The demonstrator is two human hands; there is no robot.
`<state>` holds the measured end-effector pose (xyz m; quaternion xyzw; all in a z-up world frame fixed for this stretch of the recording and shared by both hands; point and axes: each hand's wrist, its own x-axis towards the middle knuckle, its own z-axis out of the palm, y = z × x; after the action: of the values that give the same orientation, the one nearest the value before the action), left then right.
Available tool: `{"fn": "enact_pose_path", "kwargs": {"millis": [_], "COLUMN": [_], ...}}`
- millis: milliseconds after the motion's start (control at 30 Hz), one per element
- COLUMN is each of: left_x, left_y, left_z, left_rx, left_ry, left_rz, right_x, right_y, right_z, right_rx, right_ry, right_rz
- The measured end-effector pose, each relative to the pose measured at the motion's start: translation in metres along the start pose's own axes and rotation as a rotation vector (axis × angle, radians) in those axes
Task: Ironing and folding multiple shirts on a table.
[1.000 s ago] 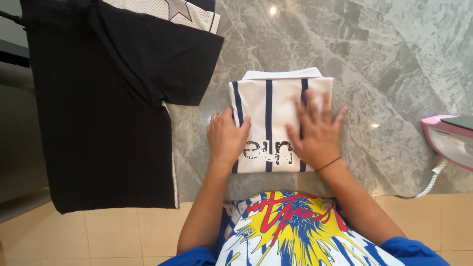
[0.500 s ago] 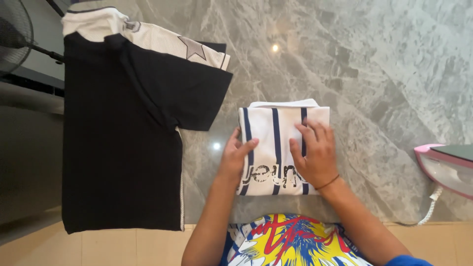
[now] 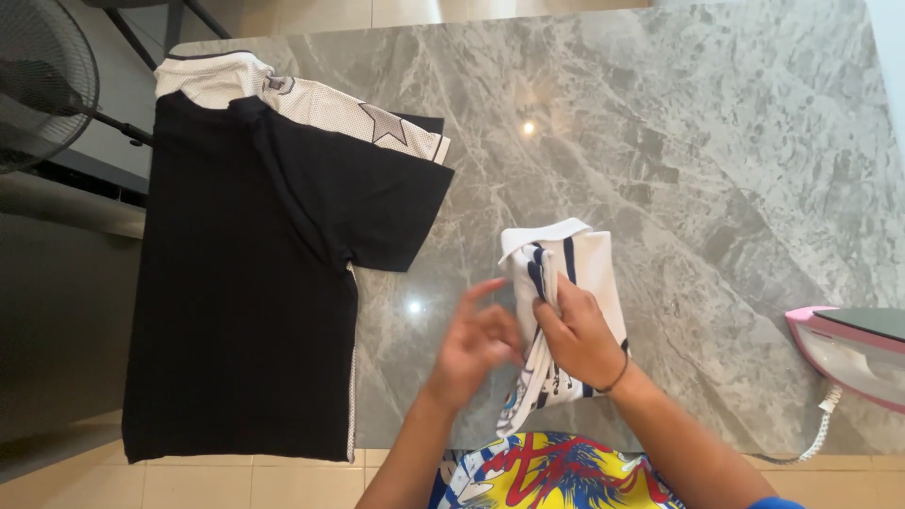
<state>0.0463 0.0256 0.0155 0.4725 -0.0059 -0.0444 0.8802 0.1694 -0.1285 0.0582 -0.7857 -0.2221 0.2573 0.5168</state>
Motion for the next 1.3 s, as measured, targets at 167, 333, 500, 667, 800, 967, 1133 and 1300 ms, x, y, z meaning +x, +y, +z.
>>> {"fn": "enact_pose_path", "kwargs": {"millis": [167,333,500,667,800,967,1133,1300], "left_x": [-0.002,0.010,0.017,0.021,0.030,0.041,0.054,0.125], "left_y": [-0.046,-0.023,0.004,-0.011,0.007,-0.002,-0.010,0.015], "left_z": [-0.048,-0.058,-0.053,-0.057,-0.040,-0.038,-0.046,-0.043], "left_rx": [-0.265,0.091,-0.428,0.585,0.349,0.523,0.533,0.647], "left_ry": [0.595,0.751,0.559,0.448,0.534,0.724,0.557,0.217], "left_rz": [0.204,-0.233,-0.146,0.114,-0.018,0.023,0.175,0.293], "right_x": [-0.030,-0.012,-0.005,-0.012,-0.004,0.002,0.021,0.074], "right_y": [0.090,-0.007,0.084,0.100,0.063,0.092,0.096,0.092], "right_z": [-0.016,-0.063,-0.060,-0.040,-0.040,-0.036,-0.058,-0.139], "right_rx": [0.719,1.011,0.889,0.096,-0.025,-0.238,-0.172,-0.172], "right_ry": [0.038,0.008,0.109,0.162,0.301,0.346,0.391,0.428], "right_rz": [0.273,0.360,0.384,0.069,0.028,0.072,0.081,0.043]}}
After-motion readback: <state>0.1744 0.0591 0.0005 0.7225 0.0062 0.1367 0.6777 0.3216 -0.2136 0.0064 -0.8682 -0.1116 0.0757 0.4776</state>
